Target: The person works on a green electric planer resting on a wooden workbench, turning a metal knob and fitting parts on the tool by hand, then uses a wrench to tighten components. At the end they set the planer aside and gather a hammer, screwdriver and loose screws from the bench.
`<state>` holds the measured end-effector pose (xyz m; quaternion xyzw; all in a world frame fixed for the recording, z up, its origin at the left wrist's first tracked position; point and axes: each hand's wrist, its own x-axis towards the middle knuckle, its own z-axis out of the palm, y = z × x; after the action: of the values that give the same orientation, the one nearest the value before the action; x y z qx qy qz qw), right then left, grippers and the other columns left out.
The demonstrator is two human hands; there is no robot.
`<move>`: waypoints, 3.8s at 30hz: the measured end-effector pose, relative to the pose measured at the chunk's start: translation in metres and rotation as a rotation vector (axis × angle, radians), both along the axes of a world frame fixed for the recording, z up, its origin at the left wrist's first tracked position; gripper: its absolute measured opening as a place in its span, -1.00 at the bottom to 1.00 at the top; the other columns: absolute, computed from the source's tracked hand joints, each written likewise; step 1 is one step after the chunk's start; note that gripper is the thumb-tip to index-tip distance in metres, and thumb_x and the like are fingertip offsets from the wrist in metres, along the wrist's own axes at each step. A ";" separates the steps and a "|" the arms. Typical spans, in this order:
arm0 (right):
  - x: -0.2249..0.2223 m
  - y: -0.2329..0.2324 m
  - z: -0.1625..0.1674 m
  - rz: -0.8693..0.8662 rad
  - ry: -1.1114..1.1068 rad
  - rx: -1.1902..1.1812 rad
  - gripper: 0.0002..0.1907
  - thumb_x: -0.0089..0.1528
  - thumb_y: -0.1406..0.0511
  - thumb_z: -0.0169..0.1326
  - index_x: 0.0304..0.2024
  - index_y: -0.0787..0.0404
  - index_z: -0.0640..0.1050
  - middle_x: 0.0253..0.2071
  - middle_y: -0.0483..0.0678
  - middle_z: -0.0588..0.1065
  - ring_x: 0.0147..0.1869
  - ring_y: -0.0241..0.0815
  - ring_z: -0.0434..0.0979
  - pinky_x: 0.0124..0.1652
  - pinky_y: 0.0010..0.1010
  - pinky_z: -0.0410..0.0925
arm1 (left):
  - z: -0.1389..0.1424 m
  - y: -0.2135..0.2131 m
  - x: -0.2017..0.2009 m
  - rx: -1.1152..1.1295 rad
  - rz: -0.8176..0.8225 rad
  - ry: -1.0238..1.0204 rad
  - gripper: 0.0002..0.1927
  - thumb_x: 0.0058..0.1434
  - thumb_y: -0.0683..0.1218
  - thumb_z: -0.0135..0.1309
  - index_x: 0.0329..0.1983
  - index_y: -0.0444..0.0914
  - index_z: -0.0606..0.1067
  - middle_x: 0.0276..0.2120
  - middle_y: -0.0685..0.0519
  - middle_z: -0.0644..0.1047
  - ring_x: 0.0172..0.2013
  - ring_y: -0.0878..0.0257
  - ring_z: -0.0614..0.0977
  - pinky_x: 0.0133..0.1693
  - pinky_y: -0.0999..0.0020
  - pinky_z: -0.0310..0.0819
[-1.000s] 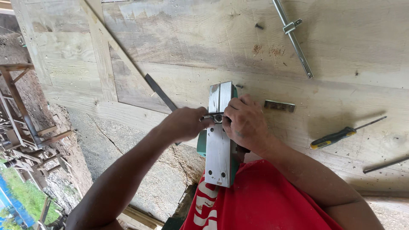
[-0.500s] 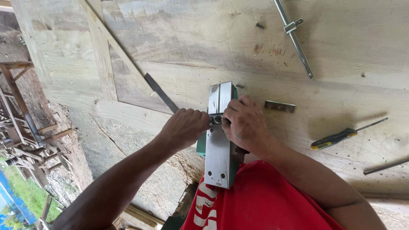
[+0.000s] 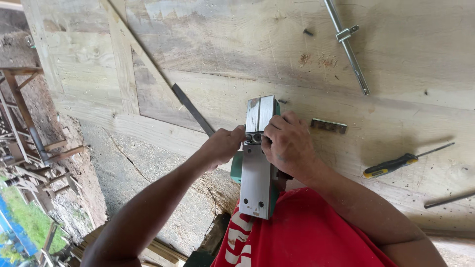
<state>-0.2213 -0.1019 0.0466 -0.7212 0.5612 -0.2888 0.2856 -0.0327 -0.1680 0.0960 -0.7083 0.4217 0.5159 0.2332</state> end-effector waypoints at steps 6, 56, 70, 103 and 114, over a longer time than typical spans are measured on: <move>0.002 0.000 0.000 -0.008 -0.013 -0.013 -0.88 0.05 0.32 0.30 -0.46 0.21 0.60 -0.31 -0.10 0.49 -0.04 -0.05 0.45 -0.17 -0.15 0.34 | 0.003 -0.010 -0.012 0.040 -0.830 -0.144 -0.42 0.51 0.22 -0.32 -0.35 -0.25 0.51 -0.55 -0.05 0.54 -0.52 0.12 0.58 -0.39 0.14 0.47; -0.023 -0.031 -0.006 0.293 -0.036 0.209 -0.79 0.08 0.24 0.34 -0.33 0.22 0.67 -0.22 -0.03 0.50 -0.03 -0.04 0.45 -0.03 -0.24 0.43 | 0.029 -0.021 -0.028 -0.030 -0.889 -0.055 -0.59 0.41 0.23 -0.10 -0.05 -0.19 0.47 -0.26 -0.03 0.57 -0.27 0.10 0.61 -0.18 0.07 0.45; -0.021 -0.030 -0.007 0.304 -0.035 0.201 -0.78 0.09 0.23 0.33 -0.27 0.21 0.68 -0.20 -0.05 0.50 -0.05 -0.08 0.46 -0.06 -0.26 0.45 | 0.009 -0.001 0.008 -0.503 -1.029 0.390 -0.47 0.18 0.04 0.23 0.20 -0.24 0.50 0.03 -0.11 0.58 -0.02 0.01 0.63 -0.01 0.08 0.56; -0.016 -0.022 -0.008 0.247 -0.070 0.093 -0.87 0.04 0.26 0.36 -0.41 0.16 0.71 -0.30 -0.12 0.53 -0.11 -0.10 0.45 -0.14 -0.27 0.46 | 0.002 -0.009 -0.006 0.062 -0.642 -0.028 -0.42 0.47 0.23 -0.22 -0.15 -0.36 0.54 -0.51 -0.04 0.59 -0.50 0.18 0.63 -0.29 0.11 0.56; -0.013 -0.022 -0.007 0.219 -0.064 0.109 -0.88 0.06 0.27 0.35 -0.45 0.17 0.68 -0.32 -0.13 0.51 -0.09 -0.10 0.46 -0.19 -0.26 0.47 | -0.008 0.005 0.018 -0.541 -1.409 0.102 -0.75 0.36 0.06 -0.03 -0.21 -0.20 0.51 -0.43 0.08 0.49 -0.49 0.32 0.48 -0.54 0.37 0.42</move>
<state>-0.2339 -0.1238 0.0401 -0.7522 0.4843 -0.2477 0.3718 -0.0146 -0.1630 0.0876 -0.2788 0.8968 0.1554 0.3063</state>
